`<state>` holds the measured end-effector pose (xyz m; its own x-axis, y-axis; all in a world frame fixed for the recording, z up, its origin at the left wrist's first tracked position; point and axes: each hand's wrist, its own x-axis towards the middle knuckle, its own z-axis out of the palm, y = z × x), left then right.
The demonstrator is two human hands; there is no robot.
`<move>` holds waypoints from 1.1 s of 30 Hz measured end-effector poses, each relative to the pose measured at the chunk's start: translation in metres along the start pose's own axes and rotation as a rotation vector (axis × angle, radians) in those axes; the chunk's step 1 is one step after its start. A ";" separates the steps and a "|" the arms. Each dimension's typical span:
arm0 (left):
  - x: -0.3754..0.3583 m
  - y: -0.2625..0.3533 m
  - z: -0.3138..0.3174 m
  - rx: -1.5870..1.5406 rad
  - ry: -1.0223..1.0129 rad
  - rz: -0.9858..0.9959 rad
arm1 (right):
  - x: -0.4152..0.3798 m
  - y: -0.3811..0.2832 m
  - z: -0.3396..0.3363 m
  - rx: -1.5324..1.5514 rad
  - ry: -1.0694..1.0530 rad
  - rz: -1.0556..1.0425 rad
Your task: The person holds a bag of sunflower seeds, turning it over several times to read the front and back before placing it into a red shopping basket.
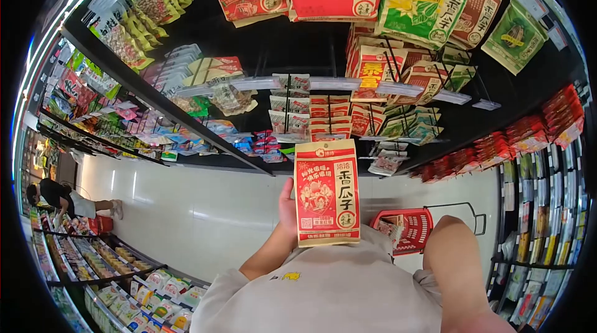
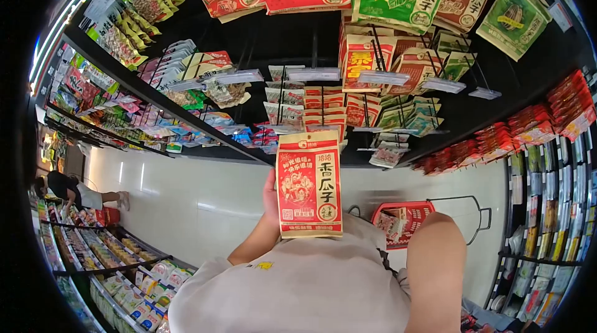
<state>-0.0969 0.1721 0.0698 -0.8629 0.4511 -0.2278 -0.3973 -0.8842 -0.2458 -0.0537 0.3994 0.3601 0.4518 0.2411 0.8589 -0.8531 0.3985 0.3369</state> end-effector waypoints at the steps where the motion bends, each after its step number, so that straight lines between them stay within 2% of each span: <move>1: 0.000 0.004 -0.009 0.010 0.002 0.012 | 0.004 -0.001 -0.009 0.007 -0.113 0.002; 3: -0.002 0.004 -0.010 0.118 0.071 0.049 | 0.020 -0.004 -0.039 -0.015 -0.313 0.011; 5: 0.000 0.001 -0.011 0.157 0.087 0.076 | 0.023 -0.004 -0.040 -0.071 -0.302 -0.014; 8: -0.001 -0.001 -0.005 0.188 0.053 0.035 | -0.009 0.010 0.001 -0.152 -0.113 -0.068; 11: -0.003 -0.001 -0.004 0.149 0.023 -0.001 | -0.027 0.021 0.001 -0.109 -0.222 -0.027; 13: -0.002 0.002 -0.006 0.114 0.041 0.010 | -0.038 0.021 -0.010 0.057 -0.381 0.098; 14: -0.003 0.005 -0.011 0.108 0.045 0.017 | -0.058 0.014 -0.047 0.042 -0.502 0.171; 16: -0.006 0.011 -0.024 0.090 0.049 0.025 | -0.099 0.005 -0.066 0.055 -0.731 0.444; 18: -0.009 0.012 -0.023 0.098 0.067 0.037 | -0.115 0.014 -0.054 0.082 -1.196 0.820; 21: -0.011 0.015 -0.027 0.070 0.051 0.046 | -0.205 -0.002 -0.079 -0.164 -1.079 0.672; 25: -0.010 0.019 -0.039 0.051 -0.006 -0.014 | -0.243 -0.019 -0.096 -0.166 -1.101 0.792; 28: -0.008 0.011 -0.035 0.026 -0.012 -0.076 | -0.270 -0.032 -0.116 0.022 -0.895 1.668; 29: -0.008 0.008 -0.029 0.114 0.022 -0.044 | -0.273 -0.030 -0.115 0.087 -0.851 2.050; 32: -0.011 -0.003 -0.002 0.380 0.120 0.039 | -0.271 -0.050 -0.076 0.513 -0.080 2.613; 33: -0.008 -0.005 -0.002 0.470 0.083 0.083 | -0.276 -0.051 -0.084 0.675 -0.141 2.648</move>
<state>-0.0874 0.1734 0.0708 -0.8774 0.3681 -0.3076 -0.4428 -0.8682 0.2242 -0.1129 0.3865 0.0731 -0.7918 -0.4746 -0.3845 0.5961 -0.4633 -0.6557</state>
